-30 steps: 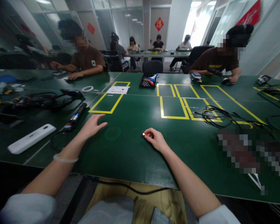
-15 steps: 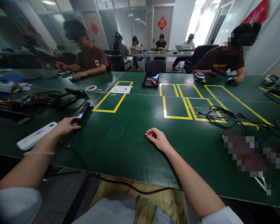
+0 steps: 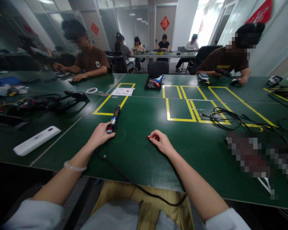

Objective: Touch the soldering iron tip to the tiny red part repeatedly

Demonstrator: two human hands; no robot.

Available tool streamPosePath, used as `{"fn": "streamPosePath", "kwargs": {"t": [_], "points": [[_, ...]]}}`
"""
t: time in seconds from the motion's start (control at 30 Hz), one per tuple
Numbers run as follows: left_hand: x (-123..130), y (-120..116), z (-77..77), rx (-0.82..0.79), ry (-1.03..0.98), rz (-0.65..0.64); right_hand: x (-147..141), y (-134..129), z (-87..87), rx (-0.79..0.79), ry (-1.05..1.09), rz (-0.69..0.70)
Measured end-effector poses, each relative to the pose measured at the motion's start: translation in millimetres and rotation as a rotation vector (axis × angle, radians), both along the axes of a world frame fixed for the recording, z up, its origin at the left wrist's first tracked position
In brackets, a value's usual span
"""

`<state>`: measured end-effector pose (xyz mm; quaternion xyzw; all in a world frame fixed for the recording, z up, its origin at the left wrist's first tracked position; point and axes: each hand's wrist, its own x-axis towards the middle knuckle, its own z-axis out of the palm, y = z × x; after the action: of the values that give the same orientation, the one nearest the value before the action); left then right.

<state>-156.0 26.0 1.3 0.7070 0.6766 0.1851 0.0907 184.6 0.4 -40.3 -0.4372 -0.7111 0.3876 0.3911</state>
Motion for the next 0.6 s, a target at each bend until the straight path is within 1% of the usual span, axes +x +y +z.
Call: {"fn": "streamPosePath", "kwargs": {"t": [0.17,0.23,0.3,0.37,0.43,0.6], "points": [[81,-12,-5.8,0.036,-0.006,-0.154,-1,0,-2.0,0.072,-0.001,-0.006],[109,-18,-8.1,0.045,-0.029,-0.217,-1,-1,-2.7,0.106,-0.010,-0.010],[131,-23,-10.3,0.051,-0.044,-0.268,-1,-1,-2.9,0.135,-0.021,-0.023],[147,-27,-12.0,0.052,-0.050,-0.302,-1,-2,-2.4,0.159,-0.039,-0.034],[156,-30,-13.1,0.050,-0.056,-0.321,0,-2,-1.7,0.180,-0.071,-0.034],[162,-32,-13.9,0.044,-0.039,-0.334,1,-1,-0.3,0.202,-0.129,-0.040]]}}
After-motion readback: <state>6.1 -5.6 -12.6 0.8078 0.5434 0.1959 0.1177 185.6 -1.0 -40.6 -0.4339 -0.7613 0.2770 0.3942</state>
